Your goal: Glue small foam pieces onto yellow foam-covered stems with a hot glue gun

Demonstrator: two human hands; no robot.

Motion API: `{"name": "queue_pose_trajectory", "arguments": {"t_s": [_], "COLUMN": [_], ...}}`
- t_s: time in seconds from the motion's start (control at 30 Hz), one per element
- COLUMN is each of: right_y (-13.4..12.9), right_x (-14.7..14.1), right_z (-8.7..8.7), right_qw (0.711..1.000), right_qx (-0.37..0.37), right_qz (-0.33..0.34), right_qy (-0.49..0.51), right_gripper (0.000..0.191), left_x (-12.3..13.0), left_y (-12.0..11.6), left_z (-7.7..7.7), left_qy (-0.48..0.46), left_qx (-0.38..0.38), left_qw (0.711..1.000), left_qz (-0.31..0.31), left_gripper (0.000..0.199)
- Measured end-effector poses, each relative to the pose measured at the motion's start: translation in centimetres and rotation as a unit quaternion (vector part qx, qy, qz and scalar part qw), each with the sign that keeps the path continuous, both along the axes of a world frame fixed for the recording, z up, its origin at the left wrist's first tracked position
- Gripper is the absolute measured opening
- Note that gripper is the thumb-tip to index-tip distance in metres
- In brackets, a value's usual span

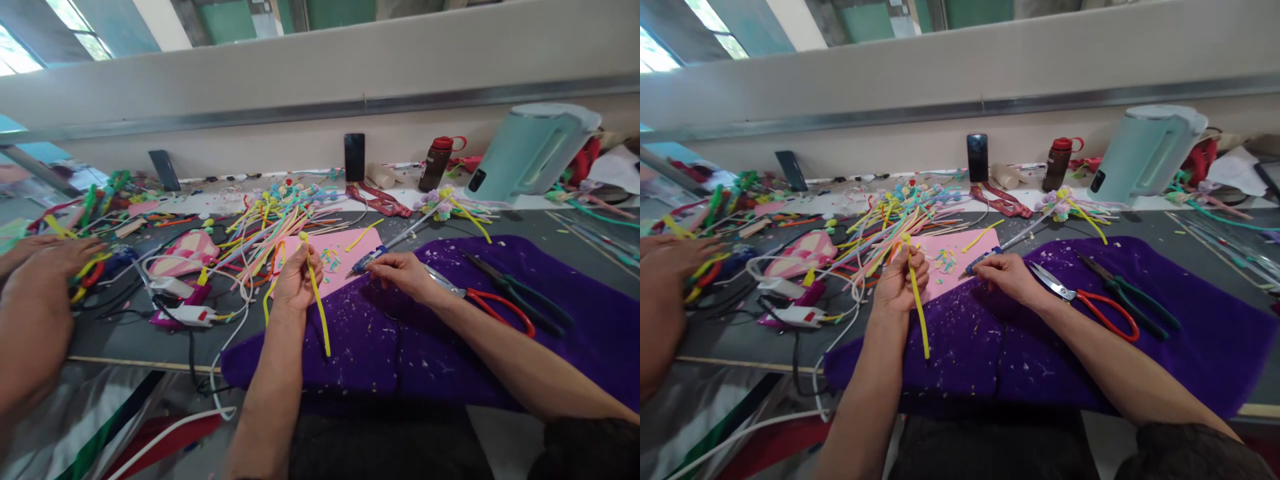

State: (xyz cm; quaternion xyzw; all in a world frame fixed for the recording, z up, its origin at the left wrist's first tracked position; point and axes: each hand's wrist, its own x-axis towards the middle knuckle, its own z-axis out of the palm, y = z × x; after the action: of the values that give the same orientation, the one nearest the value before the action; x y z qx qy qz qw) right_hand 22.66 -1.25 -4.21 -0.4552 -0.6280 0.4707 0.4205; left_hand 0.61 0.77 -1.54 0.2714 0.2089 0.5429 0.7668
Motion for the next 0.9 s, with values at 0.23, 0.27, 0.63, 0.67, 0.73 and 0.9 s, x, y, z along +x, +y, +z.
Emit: {"name": "queue_pose_trajectory", "arguments": {"t_s": [0.23, 0.27, 0.63, 0.67, 0.73, 0.9], "right_y": [-0.5, -0.6, -2.0, -2.2, -2.3, -2.6], "right_x": [-0.3, -0.4, -1.3, -1.3, -1.4, -1.5], "right_z": [-0.4, -0.3, 0.1, 0.2, 0.3, 0.3], "right_qw": [0.997, 0.997, 0.98, 0.978, 0.973, 0.967], "right_qx": [0.054, 0.054, 0.126, 0.132, 0.142, 0.138], "right_qz": [0.029, 0.031, 0.082, 0.088, 0.1, 0.083], "right_qy": [-0.037, -0.04, -0.128, -0.137, -0.154, -0.199], "right_gripper": [0.021, 0.021, 0.017, 0.016, 0.015, 0.007], "left_x": [-0.3, -0.4, -0.9, -1.0, -1.2, -1.3], "left_y": [0.6, 0.7, 1.2, 1.2, 1.3, 1.3], "left_z": [-0.3, -0.3, -0.8, -0.8, -0.9, -0.8], "left_qy": [0.015, 0.019, 0.056, 0.056, 0.06, 0.088], "left_qx": [-0.013, -0.014, -0.021, -0.025, -0.034, -0.052], "left_qw": [0.999, 0.999, 0.995, 0.995, 0.992, 0.987], "left_qz": [0.03, 0.033, 0.075, 0.084, 0.106, 0.125], "left_gripper": [0.017, 0.017, 0.019, 0.019, 0.019, 0.022]}}
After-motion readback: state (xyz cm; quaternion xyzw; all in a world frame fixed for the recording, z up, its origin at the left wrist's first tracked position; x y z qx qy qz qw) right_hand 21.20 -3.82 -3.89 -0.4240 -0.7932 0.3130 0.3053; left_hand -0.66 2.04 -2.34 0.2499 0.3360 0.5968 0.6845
